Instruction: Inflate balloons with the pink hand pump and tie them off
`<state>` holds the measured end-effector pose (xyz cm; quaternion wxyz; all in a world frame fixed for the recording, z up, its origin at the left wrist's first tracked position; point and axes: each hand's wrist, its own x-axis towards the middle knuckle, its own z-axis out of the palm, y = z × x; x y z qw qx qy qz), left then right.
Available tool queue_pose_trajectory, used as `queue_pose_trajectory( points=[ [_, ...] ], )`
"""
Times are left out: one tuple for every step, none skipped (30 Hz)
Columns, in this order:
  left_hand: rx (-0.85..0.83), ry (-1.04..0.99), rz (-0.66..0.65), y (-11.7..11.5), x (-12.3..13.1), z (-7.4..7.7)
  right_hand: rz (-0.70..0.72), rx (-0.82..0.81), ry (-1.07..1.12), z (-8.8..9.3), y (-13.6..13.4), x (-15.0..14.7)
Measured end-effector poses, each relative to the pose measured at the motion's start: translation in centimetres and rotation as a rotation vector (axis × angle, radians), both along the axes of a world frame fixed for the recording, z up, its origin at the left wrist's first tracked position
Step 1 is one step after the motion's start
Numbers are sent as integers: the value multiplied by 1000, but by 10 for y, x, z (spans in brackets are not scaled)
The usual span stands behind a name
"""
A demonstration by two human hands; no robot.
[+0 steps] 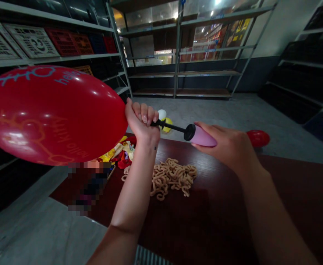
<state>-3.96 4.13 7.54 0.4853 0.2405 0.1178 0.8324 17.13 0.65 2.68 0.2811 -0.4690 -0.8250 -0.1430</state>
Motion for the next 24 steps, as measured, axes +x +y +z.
queue_pose_trajectory(
  points=[
    [-8, 14, -23, -1, 7, -2, 5, -3, 13, -1, -1, -5],
    [-17, 25, -50, -1, 14, -4, 1, -5, 21, -1, -1, -9],
    [-25, 32, -79, 0, 21, -7, -12, -8, 23, -2, -2, -13],
    [-32, 33, -109, 1, 28, -11, -31, -11, 20, -2, -3, -16],
    [-39, 29, -138, 2, 34, -16, -58, -16, 9, -2, -4, -19],
    [-47, 22, -166, 4, 39, -20, -86, -20, -11, -3, -4, -20],
    [-58, 13, -191, 6, 44, -25, -112, -25, -39, -3, -5, -21],
    [-74, 8, -214, 8, 48, -29, -132, -32, -72, -4, -4, -21],
    [-92, 9, -236, 9, 52, -33, -141, -40, -104, -5, -4, -21],
    [-110, 14, -253, 11, 55, -37, -140, -57, -131, -7, -4, -21],
    [-130, 22, -265, 12, 59, -40, -134, -79, -147, -9, -3, -20],
    [-151, 31, -274, 13, 62, -43, -119, -105, -149, -11, -2, -20],
    [-176, 36, -280, 15, 65, -47, -110, -137, -133, -14, -1, -21],
    [-209, 43, -294, 17, 68, -51, -88, -170, -114, -18, 1, -21],
    [-247, 63, -325, 20, 69, -56, -57, -210, -95, -21, 2, -22],
    [-296, 99, -369, 24, 70, -61, -39, -253, -62, -25, 3, -23],
    [-341, 151, -410, 28, 70, -67, -37, -288, -24, -28, 3, -24],
    [-384, 225, -446, 34, 69, -72, -55, -311, 20, -31, 2, -24],
    [-428, 321, -452, 40, 66, -78, -62, -338, 44, -35, 1, -23],
    [-477, 428, -415, 46, 62, -84, -69, -357, 59, -38, -2, -21],
    [-485, 463, -395, 53, 57, -90, -70, -383, 69, -42, -6, -18],
    [-487, 478, -366, 59, 50, -95, -69, -406, 85, -47, -11, -14],
    [-490, 493, -327, 64, 43, -100, -60, -426, 100, -52, -18, -9],
    [-494, 511, -279, 69, 35, -104, -64, -448, 113, -58, -25, -4]
  ],
)
